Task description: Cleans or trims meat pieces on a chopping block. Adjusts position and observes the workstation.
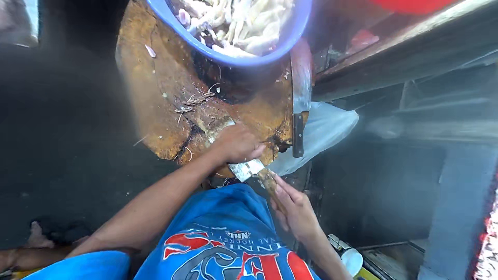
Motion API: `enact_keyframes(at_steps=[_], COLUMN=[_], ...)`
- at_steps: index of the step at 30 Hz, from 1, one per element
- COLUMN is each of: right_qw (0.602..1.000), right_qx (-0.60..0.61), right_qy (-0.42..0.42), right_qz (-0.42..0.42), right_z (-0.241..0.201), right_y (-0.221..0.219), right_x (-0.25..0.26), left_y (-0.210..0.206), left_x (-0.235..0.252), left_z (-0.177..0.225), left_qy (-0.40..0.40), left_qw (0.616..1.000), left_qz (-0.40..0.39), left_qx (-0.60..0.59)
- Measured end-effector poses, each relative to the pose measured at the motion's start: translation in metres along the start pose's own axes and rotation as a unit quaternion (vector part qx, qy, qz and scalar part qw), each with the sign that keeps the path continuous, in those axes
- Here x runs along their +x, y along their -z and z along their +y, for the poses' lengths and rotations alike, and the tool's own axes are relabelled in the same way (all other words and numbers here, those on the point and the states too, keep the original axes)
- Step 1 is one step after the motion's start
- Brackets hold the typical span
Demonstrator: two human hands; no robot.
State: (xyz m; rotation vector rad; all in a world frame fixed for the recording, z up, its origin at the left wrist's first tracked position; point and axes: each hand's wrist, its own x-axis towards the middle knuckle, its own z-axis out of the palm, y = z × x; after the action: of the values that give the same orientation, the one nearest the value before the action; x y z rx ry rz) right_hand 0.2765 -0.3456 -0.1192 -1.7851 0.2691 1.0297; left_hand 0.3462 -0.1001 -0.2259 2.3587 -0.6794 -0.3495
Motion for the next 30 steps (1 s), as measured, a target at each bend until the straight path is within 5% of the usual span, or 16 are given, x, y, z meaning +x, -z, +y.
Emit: enact_keyframes(at_steps=[6, 8, 12, 14, 20, 22, 27, 30], right_qw=[0.995, 0.996, 0.993, 0.992, 0.987, 0.984, 0.982, 0.979], right_qx=[-0.056, -0.066, -0.090, -0.087, -0.145, -0.171, -0.154, -0.166], right_qy=[-0.025, -0.033, 0.009, 0.001, -0.024, -0.039, -0.028, 0.001], right_qz=[0.078, 0.051, -0.077, -0.096, 0.057, 0.040, -0.107, -0.121], right_z=[0.031, 0.014, -0.062, -0.081, -0.088, -0.104, -0.148, -0.152], right_y=[0.124, 0.135, 0.043, 0.031, 0.168, 0.190, 0.070, 0.062], right_x=[-0.065, -0.036, 0.069, 0.079, 0.028, 0.046, 0.142, 0.134], left_y=[-0.065, -0.044, 0.026, 0.036, 0.003, 0.018, 0.057, 0.064], left_x=[0.081, 0.086, 0.026, 0.012, 0.139, 0.154, 0.058, 0.038], left_z=[0.109, 0.094, -0.024, -0.045, 0.046, 0.047, -0.056, -0.066], left_qy=[0.014, 0.043, 0.101, 0.099, 0.114, 0.125, 0.235, 0.226], left_qw=[0.990, 0.988, 0.991, 0.991, 0.979, 0.978, 0.965, 0.965], left_qz=[-0.007, -0.013, 0.053, 0.093, 0.013, -0.007, 0.109, 0.135], left_qx=[-0.141, -0.147, -0.063, -0.009, -0.166, -0.165, -0.041, 0.004])
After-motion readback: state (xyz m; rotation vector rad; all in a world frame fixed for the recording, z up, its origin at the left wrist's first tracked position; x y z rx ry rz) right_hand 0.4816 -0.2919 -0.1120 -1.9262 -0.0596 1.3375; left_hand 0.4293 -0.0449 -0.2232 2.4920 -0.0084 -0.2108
